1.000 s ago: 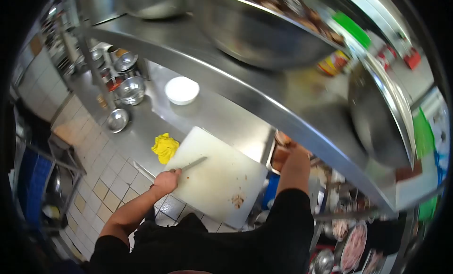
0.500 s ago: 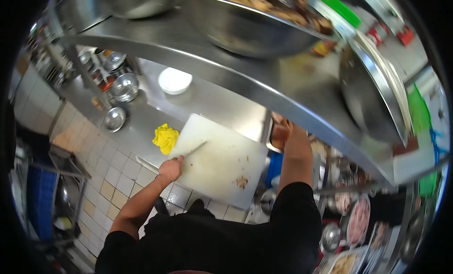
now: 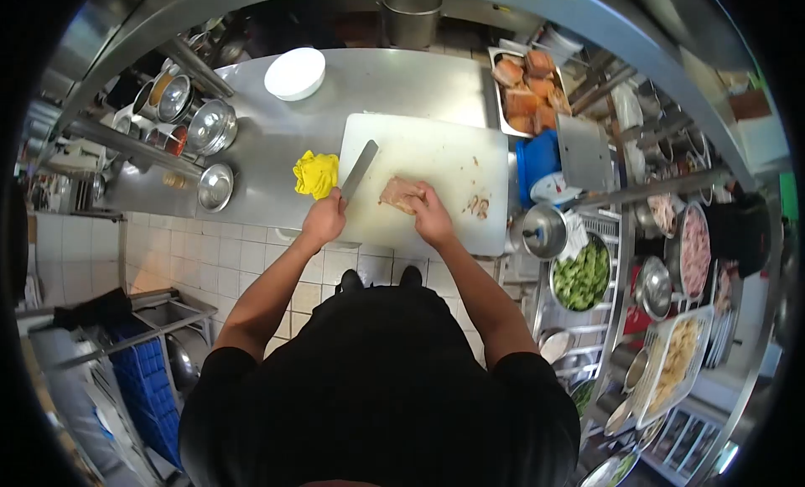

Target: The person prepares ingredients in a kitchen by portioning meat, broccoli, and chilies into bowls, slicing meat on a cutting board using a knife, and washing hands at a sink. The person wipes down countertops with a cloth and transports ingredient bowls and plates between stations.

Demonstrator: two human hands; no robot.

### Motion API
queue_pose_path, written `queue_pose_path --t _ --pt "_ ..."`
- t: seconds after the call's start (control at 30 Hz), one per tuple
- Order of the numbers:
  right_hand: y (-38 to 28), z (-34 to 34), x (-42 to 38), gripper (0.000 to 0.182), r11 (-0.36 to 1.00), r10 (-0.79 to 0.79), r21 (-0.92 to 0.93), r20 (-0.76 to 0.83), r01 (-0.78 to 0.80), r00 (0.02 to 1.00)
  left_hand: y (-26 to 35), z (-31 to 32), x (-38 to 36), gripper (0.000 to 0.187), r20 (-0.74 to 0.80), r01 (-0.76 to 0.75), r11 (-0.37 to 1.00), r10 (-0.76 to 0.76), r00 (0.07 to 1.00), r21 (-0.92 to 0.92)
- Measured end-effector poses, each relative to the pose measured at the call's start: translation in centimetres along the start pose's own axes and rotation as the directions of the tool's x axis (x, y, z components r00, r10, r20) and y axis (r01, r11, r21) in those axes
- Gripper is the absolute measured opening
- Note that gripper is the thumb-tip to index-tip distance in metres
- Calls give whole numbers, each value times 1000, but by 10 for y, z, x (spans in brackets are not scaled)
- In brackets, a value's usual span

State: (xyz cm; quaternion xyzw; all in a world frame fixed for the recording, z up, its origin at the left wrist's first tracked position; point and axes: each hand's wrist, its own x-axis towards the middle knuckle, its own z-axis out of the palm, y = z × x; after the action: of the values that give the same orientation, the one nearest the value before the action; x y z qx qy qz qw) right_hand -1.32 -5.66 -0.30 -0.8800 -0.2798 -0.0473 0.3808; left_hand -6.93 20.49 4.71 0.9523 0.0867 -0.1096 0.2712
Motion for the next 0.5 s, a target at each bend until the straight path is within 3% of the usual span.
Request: queue_pose_path --t 0.1,0.13,0.2,0.23,0.33,0.43,0.5 --pt "-20 -1 -17 46 986 77 -150 55 -68 996 -17 5 -4 19 85 -8 996 1 996 84" --pt "-26 -7 -12 48 991 104 -92 25 -101 994 -23 6 -5 19 112 -14 993 1 994 114" --pt "-35 -18 -2 55 987 161 27 -31 -160 986 0 -14 -11 19 153 -28 991 8 988 128" --pt "-44 -23 1 59 987 162 -13 -43 -163 986 17 -24 -13 19 165 -29 991 7 986 133" --pt "-33 -13 6 61 965 243 -133 113 -228 963 59 -23 -13 21 241 -109 987 78 967 116" --pt "-38 -14 15 59 952 289 -148 139 -269 947 78 -9 -19 21 290 -142 982 102 952 121" --pt "-34 -12 18 57 977 167 -150 102 -150 981 83 -18 -31 21 296 -90 984 41 954 152"
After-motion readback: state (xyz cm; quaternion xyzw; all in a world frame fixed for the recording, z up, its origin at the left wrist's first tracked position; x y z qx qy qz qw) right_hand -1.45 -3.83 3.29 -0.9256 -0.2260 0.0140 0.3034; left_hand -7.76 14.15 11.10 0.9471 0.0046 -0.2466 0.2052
